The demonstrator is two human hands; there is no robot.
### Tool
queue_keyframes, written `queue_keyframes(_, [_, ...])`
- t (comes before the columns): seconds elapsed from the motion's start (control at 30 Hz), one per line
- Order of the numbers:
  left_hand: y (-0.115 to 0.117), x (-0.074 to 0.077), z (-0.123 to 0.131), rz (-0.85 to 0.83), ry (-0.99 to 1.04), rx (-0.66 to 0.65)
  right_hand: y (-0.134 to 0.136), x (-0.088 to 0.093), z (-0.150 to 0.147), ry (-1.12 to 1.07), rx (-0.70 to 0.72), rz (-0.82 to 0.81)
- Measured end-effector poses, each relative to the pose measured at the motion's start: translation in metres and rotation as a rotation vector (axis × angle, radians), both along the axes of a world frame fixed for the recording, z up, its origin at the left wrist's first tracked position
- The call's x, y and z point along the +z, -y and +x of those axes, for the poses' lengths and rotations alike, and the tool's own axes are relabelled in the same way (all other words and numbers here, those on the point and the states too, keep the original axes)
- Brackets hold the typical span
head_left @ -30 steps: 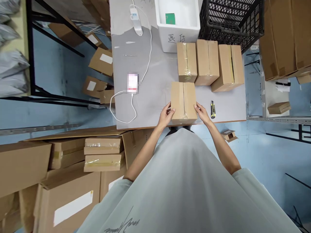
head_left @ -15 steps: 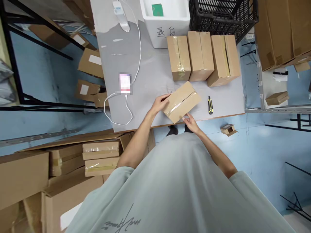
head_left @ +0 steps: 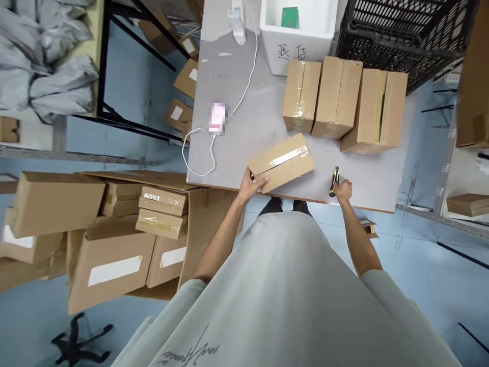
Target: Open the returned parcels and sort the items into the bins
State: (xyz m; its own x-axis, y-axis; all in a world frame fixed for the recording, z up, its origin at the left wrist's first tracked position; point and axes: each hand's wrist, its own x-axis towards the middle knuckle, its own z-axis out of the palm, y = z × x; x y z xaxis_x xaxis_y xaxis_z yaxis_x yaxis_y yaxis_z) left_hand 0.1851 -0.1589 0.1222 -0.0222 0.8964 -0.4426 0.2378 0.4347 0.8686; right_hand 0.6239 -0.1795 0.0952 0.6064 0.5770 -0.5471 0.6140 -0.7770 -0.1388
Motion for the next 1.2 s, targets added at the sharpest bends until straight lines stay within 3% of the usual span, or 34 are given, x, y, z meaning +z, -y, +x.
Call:
queue_keyframes(0.17, [-0.019, 0.0, 0.007, 0.047, 0.076, -0.124, 0.002, -0.018, 0.003, -0.088, 0.068, 0.054])
queue_keyframes(0.33, [-0.059, 0.004, 0.018, 0.067, 0.186, -0.329, 0.007, -0.009, 0.011, -0.161, 0.061, 0.146])
queue_keyframes(0.43, [-0.072, 0.007, 0.022, 0.071, 0.213, -0.381, 0.005, 0.018, 0.019, -0.178, 0.076, 0.308])
queue_keyframes(0.53, [-0.071, 0.007, 0.02, 0.072, 0.221, -0.383, -0.005, 0.063, 0.017, -0.246, 0.212, 0.52])
queue_keyframes(0.67, [-0.059, 0.004, 0.008, 0.044, 0.217, -0.363, -0.031, 0.129, -0.032, -0.36, 0.591, 0.529])
queue_keyframes(0.77, [-0.056, 0.002, 0.003, 0.062, 0.206, -0.37, -0.053, 0.16, -0.091, -0.37, 0.945, 0.431])
queue_keyframes(0.93, [-0.067, -0.003, 0.004, 0.073, 0.259, -0.387, -0.083, 0.178, -0.162, -0.164, 1.178, 0.134])
queue_keyframes(1.2, [-0.075, -0.005, 0.001, 0.071, 0.319, -0.464, -0.093, 0.193, -0.177, -0.083, 1.241, 0.046])
